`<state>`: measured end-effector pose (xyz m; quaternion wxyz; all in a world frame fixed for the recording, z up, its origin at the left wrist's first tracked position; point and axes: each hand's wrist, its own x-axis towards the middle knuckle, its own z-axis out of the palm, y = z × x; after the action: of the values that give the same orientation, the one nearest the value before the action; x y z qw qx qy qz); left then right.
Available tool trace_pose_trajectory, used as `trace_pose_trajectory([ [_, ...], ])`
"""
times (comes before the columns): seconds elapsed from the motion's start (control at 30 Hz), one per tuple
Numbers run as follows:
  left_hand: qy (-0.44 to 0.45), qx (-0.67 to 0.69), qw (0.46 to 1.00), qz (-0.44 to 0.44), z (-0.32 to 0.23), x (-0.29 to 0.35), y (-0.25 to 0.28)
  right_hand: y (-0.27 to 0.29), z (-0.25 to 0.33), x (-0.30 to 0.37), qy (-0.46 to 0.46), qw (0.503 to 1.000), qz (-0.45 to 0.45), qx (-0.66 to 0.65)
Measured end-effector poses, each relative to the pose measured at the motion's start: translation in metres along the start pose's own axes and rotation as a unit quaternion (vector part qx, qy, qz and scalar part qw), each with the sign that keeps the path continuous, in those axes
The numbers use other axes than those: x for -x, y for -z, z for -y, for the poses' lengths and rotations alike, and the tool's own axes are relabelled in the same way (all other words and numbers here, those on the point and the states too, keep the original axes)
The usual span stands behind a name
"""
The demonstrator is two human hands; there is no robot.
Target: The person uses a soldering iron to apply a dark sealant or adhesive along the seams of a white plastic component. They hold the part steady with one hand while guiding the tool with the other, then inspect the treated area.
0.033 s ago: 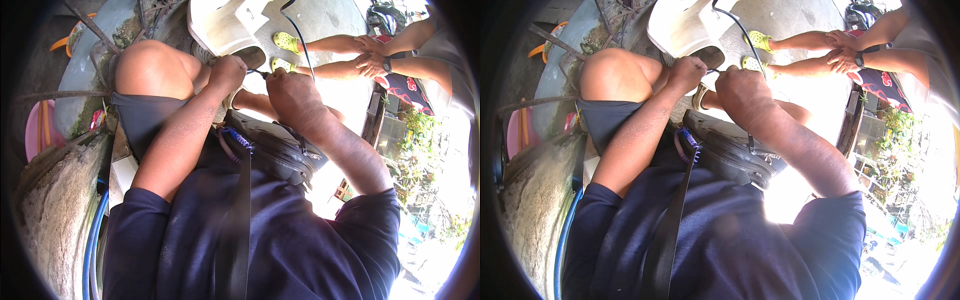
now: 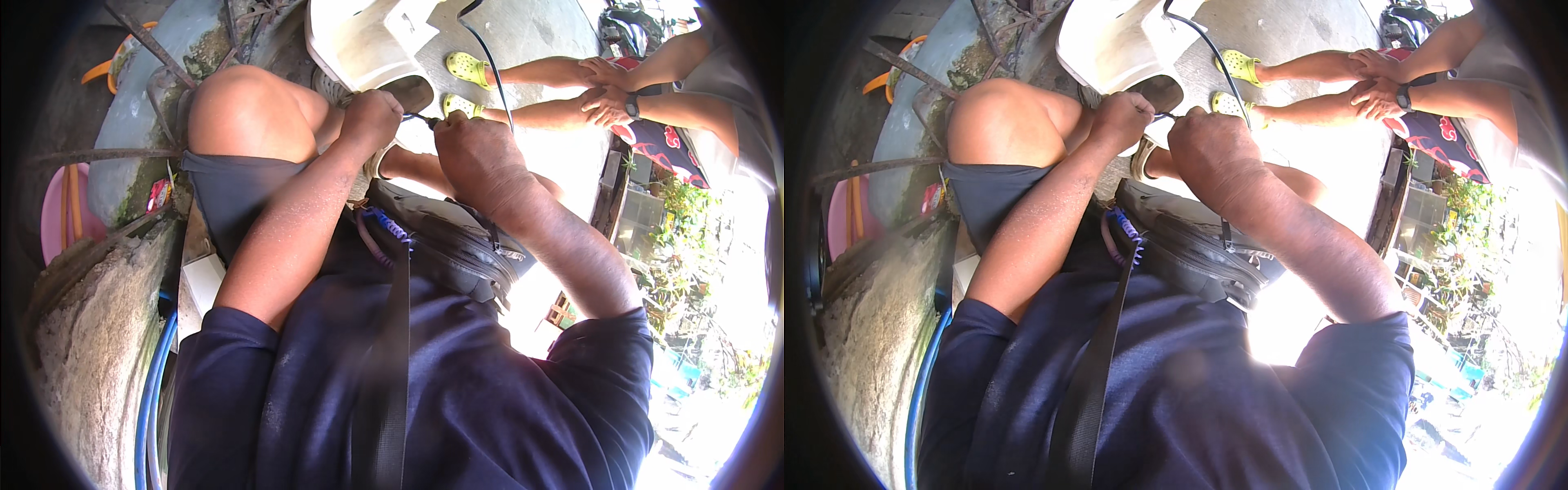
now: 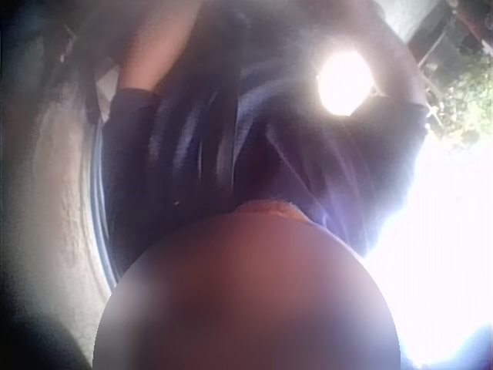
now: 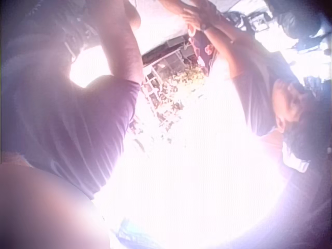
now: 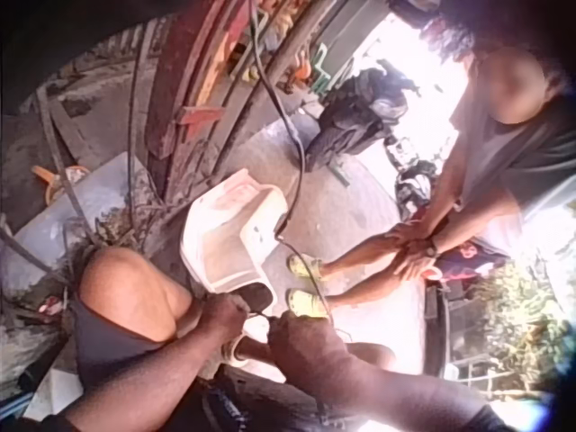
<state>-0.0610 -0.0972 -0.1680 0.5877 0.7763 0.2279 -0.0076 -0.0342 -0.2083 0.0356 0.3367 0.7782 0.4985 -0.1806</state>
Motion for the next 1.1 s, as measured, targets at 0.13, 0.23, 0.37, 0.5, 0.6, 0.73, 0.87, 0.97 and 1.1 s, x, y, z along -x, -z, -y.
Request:
trace_pose_trajectory([
  [0.13,0.005,0.001,1.0,0.005,-0.001,-0.001,0.001,0.002,0.002,-0.001,-0.01,0.999,0.015,-0.029],
  [0.23,0.002,0.011,1.0,-0.001,-0.002,-0.006,0.002,0.005,0.001,-0.004,-0.003,1.0,0.006,-0.02],
  [0.37,-0.01,0.028,0.999,-0.019,-0.003,-0.005,0.001,0.008,0.003,-0.001,0.003,1.0,-0.003,-0.019],
  [0.5,-0.014,0.019,0.999,-0.022,-0.004,-0.004,0.002,0.01,0.004,0.001,0.0,1.0,-0.013,-0.022],
  [0.6,-0.005,0.025,1.0,-0.015,-0.005,-0.004,0.002,0.012,0.005,0.003,-0.002,1.0,0.012,0.003],
  [0.73,-0.012,0.023,0.999,-0.02,-0.006,-0.004,0.002,0.013,0.007,0.003,-0.008,0.999,0.029,0.013],
  [0.87,-0.022,0.02,0.999,-0.026,-0.004,-0.004,0.001,0.014,0.008,0.003,-0.01,0.999,0.028,0.022],
  [0.97,-0.021,0.02,0.999,-0.025,-0.004,-0.005,0.0,0.013,0.008,0.003,0.003,0.999,0.026,0.024],
  [1.1,-0.003,-0.016,1.0,0.002,-0.004,-0.008,0.002,0.01,0.008,0.005,0.011,1.0,-0.009,-0.002],
])
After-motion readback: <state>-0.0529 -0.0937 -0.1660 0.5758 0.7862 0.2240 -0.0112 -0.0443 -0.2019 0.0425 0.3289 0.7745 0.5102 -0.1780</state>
